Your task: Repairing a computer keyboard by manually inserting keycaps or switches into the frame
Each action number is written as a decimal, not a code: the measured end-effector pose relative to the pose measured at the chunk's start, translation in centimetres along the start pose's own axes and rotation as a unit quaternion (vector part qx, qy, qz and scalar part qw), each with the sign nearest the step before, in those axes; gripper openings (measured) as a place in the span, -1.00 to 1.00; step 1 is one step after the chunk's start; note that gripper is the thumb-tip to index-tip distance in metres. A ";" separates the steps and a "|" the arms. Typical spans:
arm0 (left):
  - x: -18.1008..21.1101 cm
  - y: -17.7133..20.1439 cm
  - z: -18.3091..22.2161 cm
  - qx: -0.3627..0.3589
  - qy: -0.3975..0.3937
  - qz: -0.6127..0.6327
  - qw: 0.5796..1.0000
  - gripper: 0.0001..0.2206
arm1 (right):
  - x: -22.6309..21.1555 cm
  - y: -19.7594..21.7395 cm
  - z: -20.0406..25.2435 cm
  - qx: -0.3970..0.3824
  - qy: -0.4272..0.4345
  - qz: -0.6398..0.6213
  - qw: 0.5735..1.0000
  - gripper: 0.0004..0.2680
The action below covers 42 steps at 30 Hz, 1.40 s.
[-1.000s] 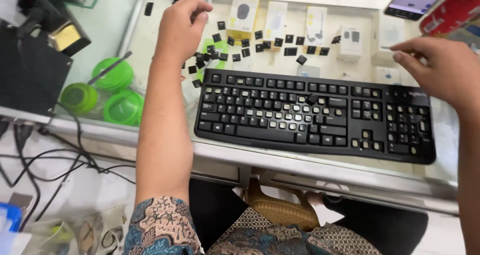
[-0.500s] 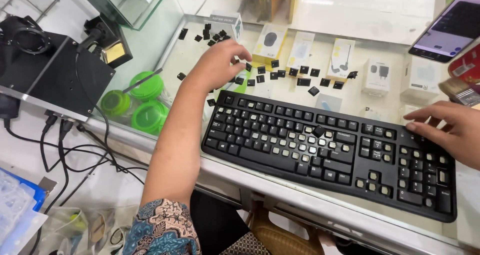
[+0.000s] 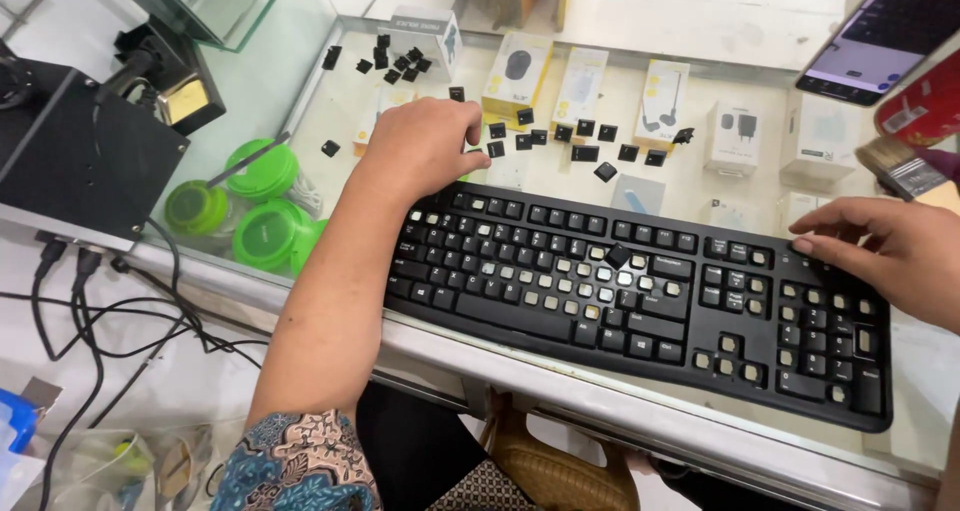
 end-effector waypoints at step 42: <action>0.1 0.1 0.2 0.009 -0.027 0.041 0.999 -0.90 | -5.7 3.5 3.1 -0.071 -0.027 -0.024 0.997 -0.79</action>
Point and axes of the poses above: each hand's wrist, its own z-axis away from the middle knuckle, its own y-axis out of the back of the hand, x = y × z, the point moved 1 cm from there along -z, towards the middle knuckle, and after that the axes turned 5 degrees about -y, right-handed, at the moved point
